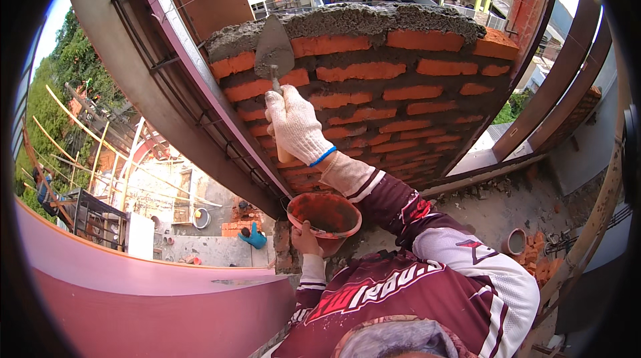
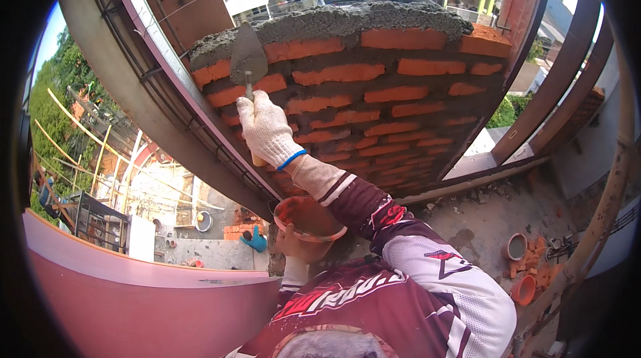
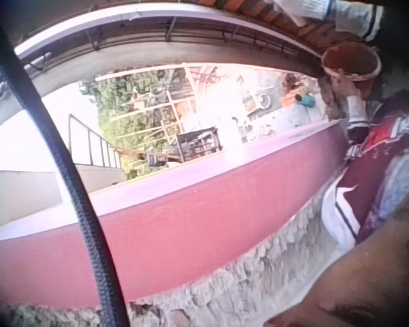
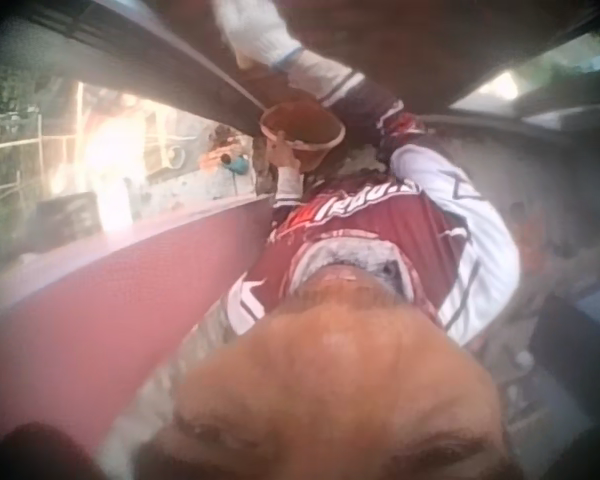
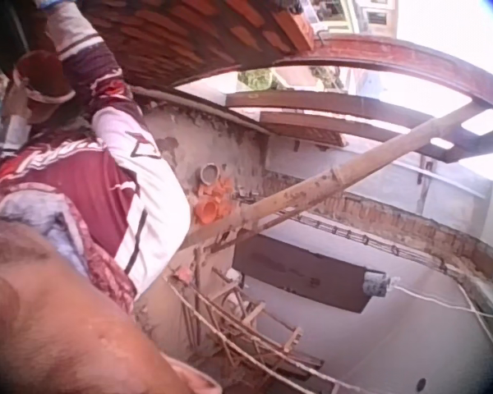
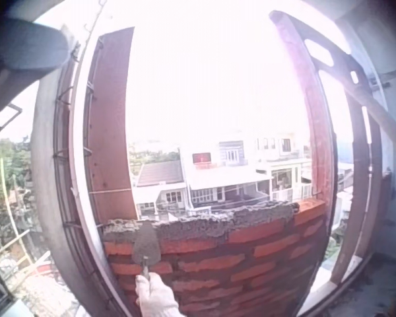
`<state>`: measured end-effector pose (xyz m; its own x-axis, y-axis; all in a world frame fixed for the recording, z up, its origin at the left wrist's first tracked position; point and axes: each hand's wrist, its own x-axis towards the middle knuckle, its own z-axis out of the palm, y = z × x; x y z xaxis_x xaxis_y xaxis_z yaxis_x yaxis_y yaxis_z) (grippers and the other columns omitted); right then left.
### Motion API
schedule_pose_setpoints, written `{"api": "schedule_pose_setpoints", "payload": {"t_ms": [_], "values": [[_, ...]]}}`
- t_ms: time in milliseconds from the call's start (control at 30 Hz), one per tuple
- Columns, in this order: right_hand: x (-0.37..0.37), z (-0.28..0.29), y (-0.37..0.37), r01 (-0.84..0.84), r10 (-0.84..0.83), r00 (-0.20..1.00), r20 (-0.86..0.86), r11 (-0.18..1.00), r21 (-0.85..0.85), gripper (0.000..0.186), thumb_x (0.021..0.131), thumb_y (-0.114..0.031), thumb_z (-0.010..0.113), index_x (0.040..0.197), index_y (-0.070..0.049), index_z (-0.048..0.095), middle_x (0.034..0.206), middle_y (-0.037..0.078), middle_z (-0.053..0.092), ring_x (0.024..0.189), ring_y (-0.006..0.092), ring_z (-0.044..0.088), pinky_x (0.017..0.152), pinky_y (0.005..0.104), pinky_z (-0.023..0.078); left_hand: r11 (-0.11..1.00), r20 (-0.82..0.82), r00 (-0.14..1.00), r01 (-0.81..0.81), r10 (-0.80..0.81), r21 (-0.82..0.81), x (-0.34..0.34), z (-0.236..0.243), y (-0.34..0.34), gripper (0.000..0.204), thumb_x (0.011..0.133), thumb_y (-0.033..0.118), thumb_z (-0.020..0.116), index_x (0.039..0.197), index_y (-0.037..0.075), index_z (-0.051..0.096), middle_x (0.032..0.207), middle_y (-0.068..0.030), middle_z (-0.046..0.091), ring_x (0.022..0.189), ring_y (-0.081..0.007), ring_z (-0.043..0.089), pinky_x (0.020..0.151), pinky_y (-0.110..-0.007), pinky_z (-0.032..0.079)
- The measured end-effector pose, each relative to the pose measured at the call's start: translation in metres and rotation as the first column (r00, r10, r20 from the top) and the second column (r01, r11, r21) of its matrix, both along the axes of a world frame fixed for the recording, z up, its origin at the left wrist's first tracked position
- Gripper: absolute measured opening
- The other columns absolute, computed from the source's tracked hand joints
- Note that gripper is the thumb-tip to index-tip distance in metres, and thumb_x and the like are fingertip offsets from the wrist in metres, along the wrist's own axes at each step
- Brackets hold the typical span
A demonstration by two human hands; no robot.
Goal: The person places red bricks onto a partially built wall and applies mortar between them using a trowel. They repeatedly scoop mortar from a bucket, spread it on the bricks, and adjust the brick positions to align the wall.
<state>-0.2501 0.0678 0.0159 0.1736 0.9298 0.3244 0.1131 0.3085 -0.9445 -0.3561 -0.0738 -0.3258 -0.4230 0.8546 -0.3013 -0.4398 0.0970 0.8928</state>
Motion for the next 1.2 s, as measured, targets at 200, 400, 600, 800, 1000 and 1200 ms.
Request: {"api": "schedule_pose_setpoints", "payload": {"t_ms": [200, 400, 600, 800, 1000, 1200], "values": [[-0.009, -0.062, -0.016, -0.15, 0.136, 0.954, 0.267, 0.988, 0.033, 0.039, 0.105, -0.037, 0.057, 0.116, 0.001, 0.058, 0.098, 0.03, 0.071, 0.094, 0.0514, 0.068, 0.08, 0.0556, 0.054, 0.995, 0.042, 0.994, -0.1, 0.101, -0.022, 0.002, 0.049, 0.001, 0.009, 0.093, 0.007, 0.071, 0.087, 0.008, 0.064, 0.077, 0.0039, 0.061, 0.066, -0.007, 0.055, 0.061, -0.025, 0.044], [0.083, -0.135, -0.097, -0.216, 0.646, 0.332, 0.688, 0.762, -0.611, 0.05, 0.099, -0.046, 0.057, 0.116, 0.0, 0.069, 0.112, 0.03, 0.071, 0.108, 0.0443, 0.069, 0.094, 0.0524, 0.054, 0.988, 0.01, 0.989, -0.149, 0.148, 0.04, -0.014, 0.065, 0.005, 0.011, 0.09, 0.004, 0.071, 0.082, 0.004, 0.064, 0.073, 0.0008, 0.064, 0.052, -0.0085, 0.051, 0.049, -0.026, 0.039], [0.121, -0.186, -0.098, 0.019, 0.398, 0.115, 0.91, 0.915, -0.403, 0.031, 0.09, -0.028, 0.06, 0.104, -0.003, 0.073, 0.104, 0.023, 0.075, 0.091, 0.0411, 0.075, 0.08, 0.0522, 0.059, 0.97, -0.175, 0.984, 0.053, -0.011, 0.237, -0.013, 0.057, 0.03, 0.019, 0.084, -0.001, 0.069, 0.069, 0.002, 0.057, 0.094, -0.0041, 0.072, 0.059, -0.003, 0.046, 0.052, -0.024, 0.037], [0.113, -0.199, -0.131, -0.129, 0.41, -0.047, 0.911, 0.902, -0.413, 0.018, 0.088, -0.015, 0.063, 0.098, -0.001, 0.069, 0.091, 0.019, 0.073, 0.079, 0.0355, 0.075, 0.066, 0.0454, 0.06, 0.895, -0.322, 0.943, 0.213, -0.084, 0.392, 0.015, 0.079, 0.047, 0.027, 0.082, -0.005, 0.066, 0.064, 0.001, 0.047, 0.14, -0.0156, 0.068, 0.064, -0.0021, 0.046, 0.056, -0.023, 0.04], [0.132, -0.189, -0.141, 0.152, 0.268, 0.141, 0.953, 0.945, -0.288, 0.021, 0.086, -0.016, 0.065, 0.098, -0.003, 0.077, 0.089, 0.019, 0.077, 0.086, 0.0347, 0.078, 0.069, 0.0462, 0.061, 0.829, -0.492, 0.864, 0.351, -0.107, 0.436, 0.034, 0.095, 0.049, 0.035, 0.08, -0.006, 0.066, 0.062, 0.002, 0.037, 0.133, -0.0174, 0.071, 0.065, -0.0034, 0.047, 0.06, -0.024, 0.041], [0.185, -0.194, -0.166, 0.221, 0.189, 0.283, 0.94, 0.941, -0.255, 0.018, 0.086, -0.017, 0.067, 0.094, -0.003, 0.075, 0.086, 0.02, 0.077, 0.078, 0.0368, 0.077, 0.066, 0.0474, 0.061, 0.772, -0.656, 0.745, 0.484, -0.117, 0.412, 0.088, 0.125, 0.03, 0.036, 0.075, -0.007, 0.068, 0.061, 0.002, 0.035, 0.13, -0.0223, 0.072, 0.089, -0.0159, 0.067, 0.073, -0.031, 0.051]]}}
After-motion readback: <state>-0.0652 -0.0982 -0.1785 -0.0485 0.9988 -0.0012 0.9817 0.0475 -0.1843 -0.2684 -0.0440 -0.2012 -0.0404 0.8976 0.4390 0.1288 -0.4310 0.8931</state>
